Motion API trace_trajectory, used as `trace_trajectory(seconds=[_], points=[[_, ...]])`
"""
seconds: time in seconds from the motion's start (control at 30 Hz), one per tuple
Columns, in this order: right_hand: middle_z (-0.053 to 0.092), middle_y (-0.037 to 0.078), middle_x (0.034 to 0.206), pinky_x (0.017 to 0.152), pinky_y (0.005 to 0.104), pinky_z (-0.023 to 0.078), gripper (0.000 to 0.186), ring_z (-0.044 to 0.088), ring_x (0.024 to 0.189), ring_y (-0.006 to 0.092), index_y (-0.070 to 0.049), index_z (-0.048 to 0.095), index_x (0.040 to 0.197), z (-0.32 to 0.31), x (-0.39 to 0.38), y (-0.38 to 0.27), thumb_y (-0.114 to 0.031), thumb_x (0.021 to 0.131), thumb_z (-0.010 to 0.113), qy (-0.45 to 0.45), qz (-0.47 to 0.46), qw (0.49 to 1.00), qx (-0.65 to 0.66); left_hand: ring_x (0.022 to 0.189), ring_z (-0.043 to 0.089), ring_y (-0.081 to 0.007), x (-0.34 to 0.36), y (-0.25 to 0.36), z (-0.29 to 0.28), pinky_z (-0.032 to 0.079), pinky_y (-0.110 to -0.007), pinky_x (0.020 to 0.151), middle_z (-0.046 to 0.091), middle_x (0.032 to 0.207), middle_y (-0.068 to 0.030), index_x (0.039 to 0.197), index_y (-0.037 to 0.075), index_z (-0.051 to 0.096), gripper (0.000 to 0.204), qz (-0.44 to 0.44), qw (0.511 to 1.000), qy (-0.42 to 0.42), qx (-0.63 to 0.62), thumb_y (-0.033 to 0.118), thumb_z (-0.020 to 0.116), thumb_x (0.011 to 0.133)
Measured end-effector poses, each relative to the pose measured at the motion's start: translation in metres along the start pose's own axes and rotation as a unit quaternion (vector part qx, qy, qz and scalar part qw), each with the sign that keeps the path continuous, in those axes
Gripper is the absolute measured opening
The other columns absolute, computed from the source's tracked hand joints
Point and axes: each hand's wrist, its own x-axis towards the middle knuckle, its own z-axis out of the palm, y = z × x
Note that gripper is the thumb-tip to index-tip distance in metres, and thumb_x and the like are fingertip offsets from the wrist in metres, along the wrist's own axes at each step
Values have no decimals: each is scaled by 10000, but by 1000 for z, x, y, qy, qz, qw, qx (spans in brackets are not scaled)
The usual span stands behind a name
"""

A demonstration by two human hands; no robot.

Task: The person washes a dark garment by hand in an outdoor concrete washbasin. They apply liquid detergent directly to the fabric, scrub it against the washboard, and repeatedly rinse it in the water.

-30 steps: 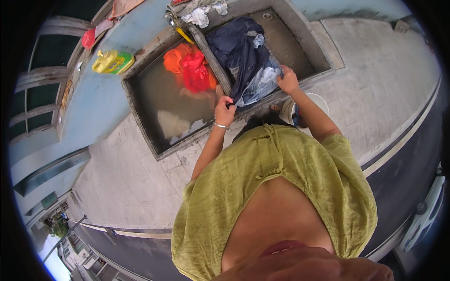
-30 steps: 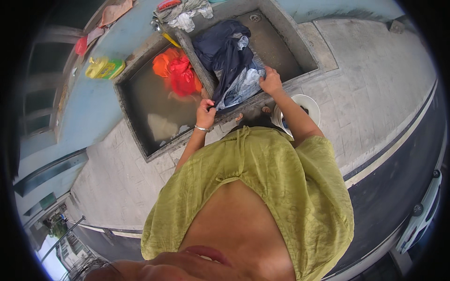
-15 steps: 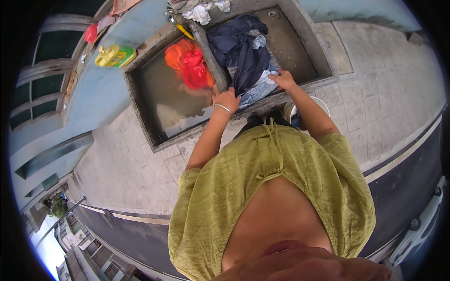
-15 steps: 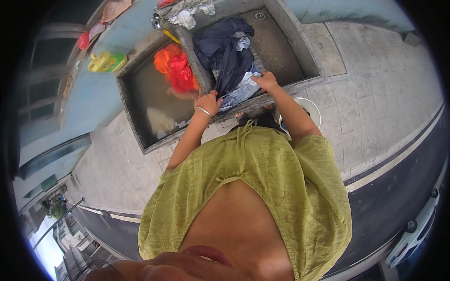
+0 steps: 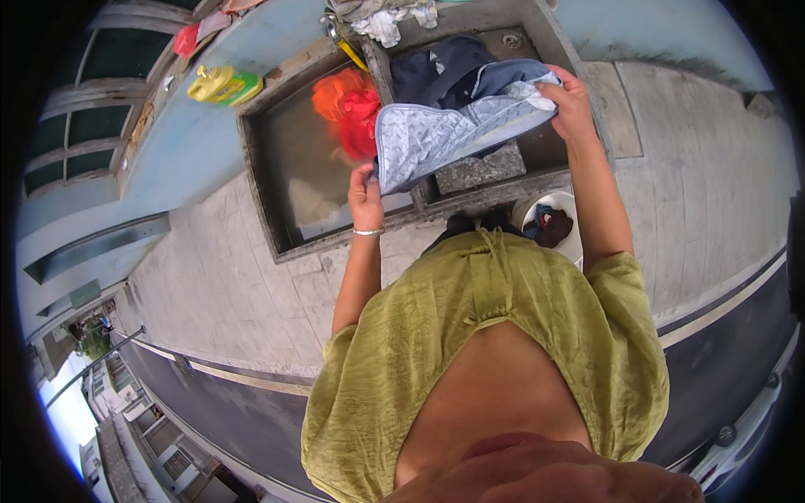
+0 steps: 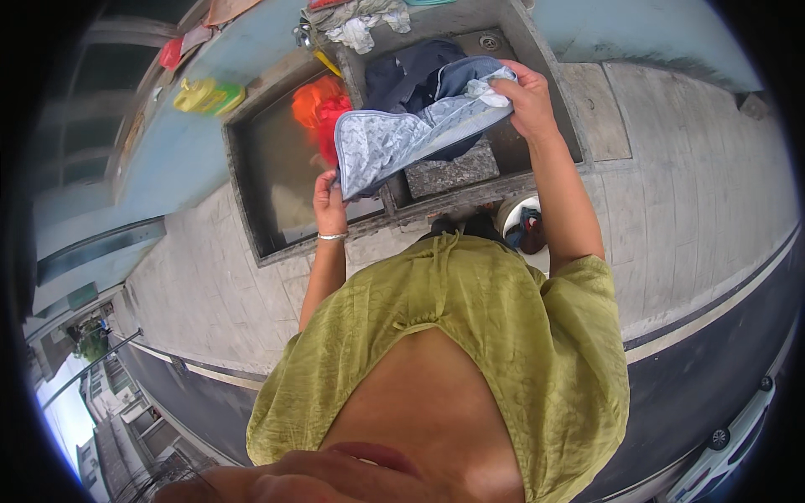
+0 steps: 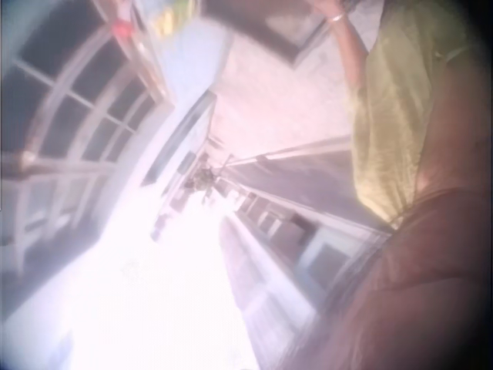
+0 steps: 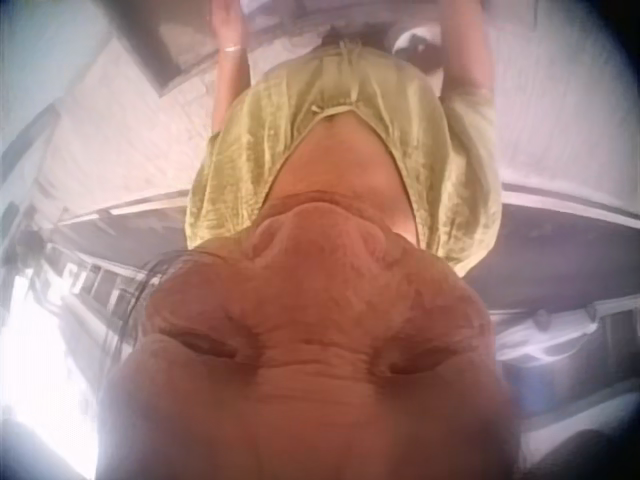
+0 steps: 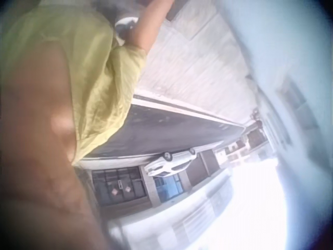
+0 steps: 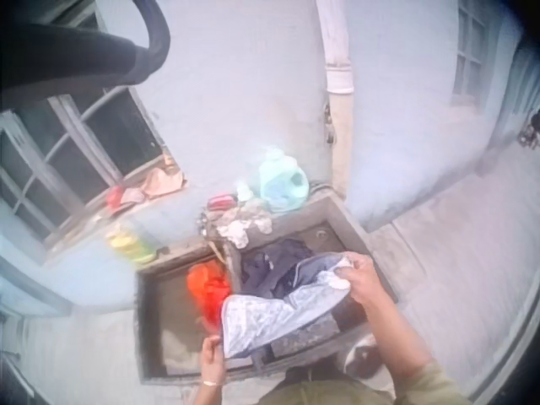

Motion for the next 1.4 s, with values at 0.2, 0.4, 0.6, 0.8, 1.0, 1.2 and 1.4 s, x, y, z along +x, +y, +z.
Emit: trace_trajectory(seconds=[0.2, 0.4, 0.6, 0.8, 1.0, 1.2, 1.4], points=[[659, 21, 773, 608, 226, 458, 244, 584, 660, 76, 15, 678, 964, -37, -31, 60, 7, 726, 621, -42, 138, 959, -243, 729, 676, -233, -23, 45, 36, 533, -347, 650, 659, 755, -111, 1188, 70, 530, 331, -327, 803, -350, 354, 69, 528, 857], [657, -3, 792, 619, 227, 455, 269, 563, 678, 57, -10, 675, 1018, -63, -59, 98, -48, 755, 640, -52, 199, 924, -322, 977, 607, -395, 41, 29, 100, 456, -435, 924, 608, 1043, -233, 1315, 72, 429, 548, 21, 854, -241, 460, 194, 644, 826], [662, 5, 913, 749, 231, 472, 371, 574, 810, 74, -7, 622, 1159, -67, -78, 104, -41, 791, 651, -39, 156, 899, -407, 1124, 538, -419, 94, -12, 176, 445, -409, 966, 474, 1278, -280, 1461, 43, 152, 849, -25, 800, -249, 545, 234, 671, 817], [688, 78, 869, 711, 267, 489, 314, 625, 752, 132, -9, 656, 1073, -92, -74, 101, -46, 765, 605, 54, 137, 921, -360, 969, 632, -362, 143, -53, 156, 490, -418, 878, 652, 947, -238, 1233, 52, 545, 420, 17, 828, -199, 523, 155, 558, 826], [649, 41, 810, 618, 231, 466, 243, 585, 687, 105, -5, 688, 961, -75, 7, 2, 74, 798, 526, 134, 29, 975, -174, 565, 569, -130, 193, 130, 74, 467, -293, 573, 632, 634, -75, 947, 93, 728, 337, 224, 941, -9, 254, 27, 439, 786], [647, 103, 901, 722, 270, 498, 223, 617, 800, 177, 4, 644, 1048, -8, 81, -149, 22, 852, 538, 110, -127, 980, -106, 842, 615, -149, 186, 314, 33, 472, -219, 795, 666, 928, -93, 1005, -42, 670, 337, 313, 940, 106, 86, -29, 398, 806], [630, 152, 971, 771, 352, 505, 287, 622, 884, 247, -53, 579, 1122, 17, 129, -207, -124, 846, 607, -22, -259, 962, -81, 913, 613, -178, 143, 384, 28, 478, -272, 845, 650, 996, -110, 1054, -26, 632, 305, 468, 879, 83, 42, 38, 391, 877]])
